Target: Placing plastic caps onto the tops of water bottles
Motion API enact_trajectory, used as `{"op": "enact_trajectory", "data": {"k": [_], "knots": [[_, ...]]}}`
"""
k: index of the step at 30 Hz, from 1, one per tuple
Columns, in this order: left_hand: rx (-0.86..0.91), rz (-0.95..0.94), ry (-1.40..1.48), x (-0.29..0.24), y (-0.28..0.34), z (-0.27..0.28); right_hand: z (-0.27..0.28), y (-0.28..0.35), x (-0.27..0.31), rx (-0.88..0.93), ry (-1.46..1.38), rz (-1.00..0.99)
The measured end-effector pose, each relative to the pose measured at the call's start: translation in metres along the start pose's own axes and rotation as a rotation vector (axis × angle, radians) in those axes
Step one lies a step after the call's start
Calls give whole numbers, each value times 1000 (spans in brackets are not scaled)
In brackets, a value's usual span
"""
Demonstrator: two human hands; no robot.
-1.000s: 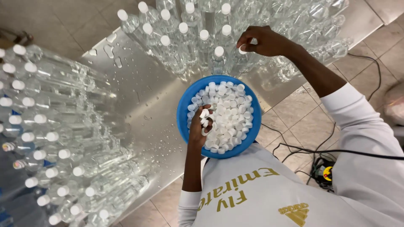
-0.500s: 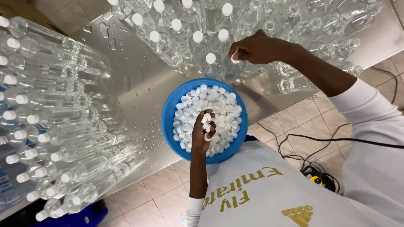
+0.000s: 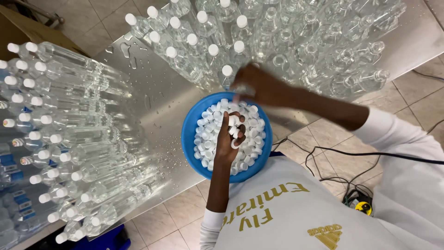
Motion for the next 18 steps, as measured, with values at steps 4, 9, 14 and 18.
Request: {"op": "enact_trajectory", "data": {"k": [4,9,14,18], "knots": [[15,28,28,-4,6,-4,-96,29,18,65,-235,34],[39,49,72,-2,11,10,-95,22,28,169,-501,-34],[60,17,91,-29,24,-7,-71,5,46,262,-532,-81],[84,53,198,-23,17,15,-70,7,84,197,-382,126]]}}
Point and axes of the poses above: each hand's wrist, its own y-axis away from the middle knuckle, its own z-axis out of the back of the hand, x = y × z, the point moved 9 cm from there along -y, towards the middle knuckle, and after that the axes turned 11 degrees about -z, right-handed, at the moved point
